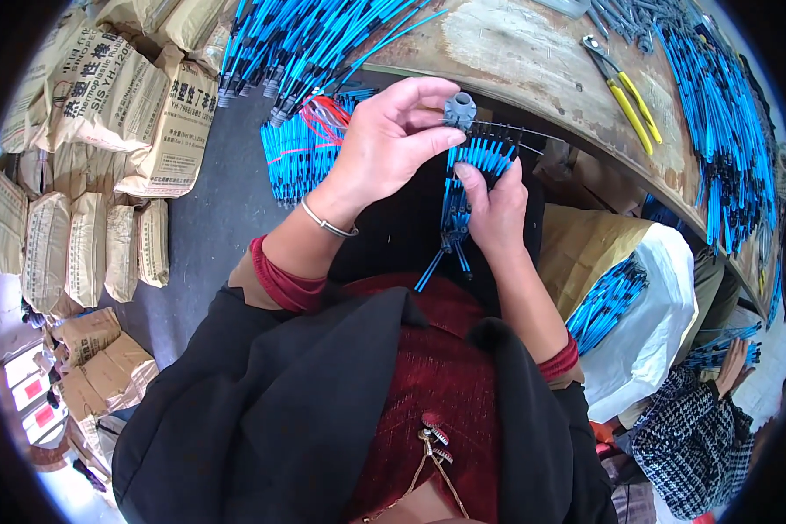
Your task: The person inserts blue wires into connector bases and secures them using pliers.
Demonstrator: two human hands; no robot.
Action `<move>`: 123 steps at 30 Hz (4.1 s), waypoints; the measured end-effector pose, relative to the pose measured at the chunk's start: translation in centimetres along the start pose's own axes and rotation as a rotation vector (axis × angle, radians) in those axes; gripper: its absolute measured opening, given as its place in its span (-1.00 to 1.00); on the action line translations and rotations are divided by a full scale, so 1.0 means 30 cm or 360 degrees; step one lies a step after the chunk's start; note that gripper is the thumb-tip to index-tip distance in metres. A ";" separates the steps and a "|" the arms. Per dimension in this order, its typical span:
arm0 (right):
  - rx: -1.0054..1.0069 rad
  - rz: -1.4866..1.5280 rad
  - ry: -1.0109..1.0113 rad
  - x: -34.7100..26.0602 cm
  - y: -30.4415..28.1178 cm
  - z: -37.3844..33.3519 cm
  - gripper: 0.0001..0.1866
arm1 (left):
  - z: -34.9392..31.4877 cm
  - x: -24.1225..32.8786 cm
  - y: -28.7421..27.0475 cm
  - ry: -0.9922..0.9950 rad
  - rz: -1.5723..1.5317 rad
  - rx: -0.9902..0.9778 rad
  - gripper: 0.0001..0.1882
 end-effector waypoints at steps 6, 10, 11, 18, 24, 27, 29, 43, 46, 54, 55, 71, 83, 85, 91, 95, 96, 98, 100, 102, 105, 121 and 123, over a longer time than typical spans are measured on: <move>-0.0056 -0.0227 -0.0159 -0.002 0.004 0.009 -0.71 | 0.015 0.026 -0.026 -0.0055 -0.0064 -0.0092 -0.58; -0.0030 -0.0355 -0.0162 -0.015 0.012 0.011 -0.72 | 0.024 0.031 -0.036 -0.0034 -0.0016 -0.0148 -0.60; -0.0032 -0.0388 -0.0131 -0.016 0.013 0.012 -0.73 | 0.026 0.033 -0.035 -0.0032 -0.0016 -0.0151 -0.60; 0.0085 -0.0444 -0.0192 -0.011 0.022 0.012 -0.74 | 0.042 0.029 -0.017 -0.0030 0.0023 -0.0105 -0.61; -0.0011 -0.0385 -0.0061 -0.015 0.009 0.034 -0.75 | 0.027 0.021 -0.002 0.0002 0.0231 -0.0101 -0.61; -0.0057 -0.0356 -0.0080 -0.005 0.008 0.033 -0.75 | 0.012 0.004 0.004 0.0257 0.0416 -0.0034 -0.61; -0.0119 -0.0334 -0.0084 -0.001 0.000 0.038 -0.74 | 0.006 0.011 -0.001 0.0139 0.0204 -0.0017 -0.61; -0.0867 -0.0048 -0.0019 -0.017 -0.015 0.078 -0.64 | 0.013 0.036 -0.097 -0.0082 -0.0148 -0.0296 -0.64; -0.0961 -0.0001 -0.0038 -0.004 -0.025 0.087 -0.62 | 0.029 0.049 -0.105 0.0050 -0.0141 -0.0460 -0.64; -0.1407 0.0143 0.0241 -0.011 -0.032 0.110 -0.58 | 0.057 0.061 -0.126 0.0314 0.0084 -0.0819 -0.63; -0.1435 0.0154 0.0269 -0.014 -0.033 0.112 -0.58 | 0.053 0.060 -0.123 0.0318 0.0082 -0.0823 -0.63; -0.1223 0.0474 0.0461 0.004 -0.047 0.093 -0.65 | 0.108 0.050 -0.072 -0.0067 0.0358 -0.0852 -0.60; -0.0586 0.0331 -0.0080 -0.022 -0.078 0.108 -0.73 | 0.050 -0.278 -0.149 -0.0443 -0.0194 0.0034 -0.53; -0.0060 -0.0265 -0.0518 0.090 -0.031 0.136 -0.78 | 0.039 -0.087 0.101 -0.0367 0.0209 0.0253 -0.63; -0.0077 0.0043 0.0014 0.003 -0.036 0.047 -0.80 | 0.019 0.046 0.224 0.0222 0.0945 0.0206 -0.66; -0.0291 0.0130 0.0173 -0.043 0.030 0.028 -0.68 | -0.027 0.003 0.134 0.0303 0.0910 0.0458 -0.64; -0.0294 0.0140 0.0191 -0.044 0.034 0.022 -0.70 | -0.035 -0.005 0.124 0.0267 0.0710 0.0517 -0.63; -0.0271 0.0155 0.0235 -0.045 0.051 0.009 -0.72 | -0.043 -0.004 0.087 0.0201 0.0612 0.0575 -0.63; -0.0180 0.0152 0.0106 -0.050 0.081 -0.005 -0.74 | -0.049 -0.003 0.062 0.0106 0.0365 0.0648 -0.62; 0.0052 0.0124 -0.0184 -0.055 0.084 0.000 -0.76 | -0.058 0.004 0.056 0.0084 0.0324 0.0647 -0.63; 0.0005 -0.0007 -0.0333 -0.032 0.075 0.015 -0.78 | -0.065 0.007 0.047 0.0045 0.0242 0.0643 -0.64; -0.0361 -0.0740 -0.0651 -0.071 0.051 0.070 -0.70 | -0.098 0.009 -0.053 0.0217 0.0403 0.0290 -0.66; -0.0271 -0.0827 -0.0733 -0.071 0.058 0.063 -0.65 | -0.092 0.008 -0.043 0.0248 0.0598 0.0277 -0.66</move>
Point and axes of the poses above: each hand's wrist, its own z-axis towards the middle knuckle, its own y-axis out of the palm, x = y × z, the point moved 1 cm from there along z, towards the middle knuckle, and after that the axes turned 15 degrees about y, right-handed, at the moved point
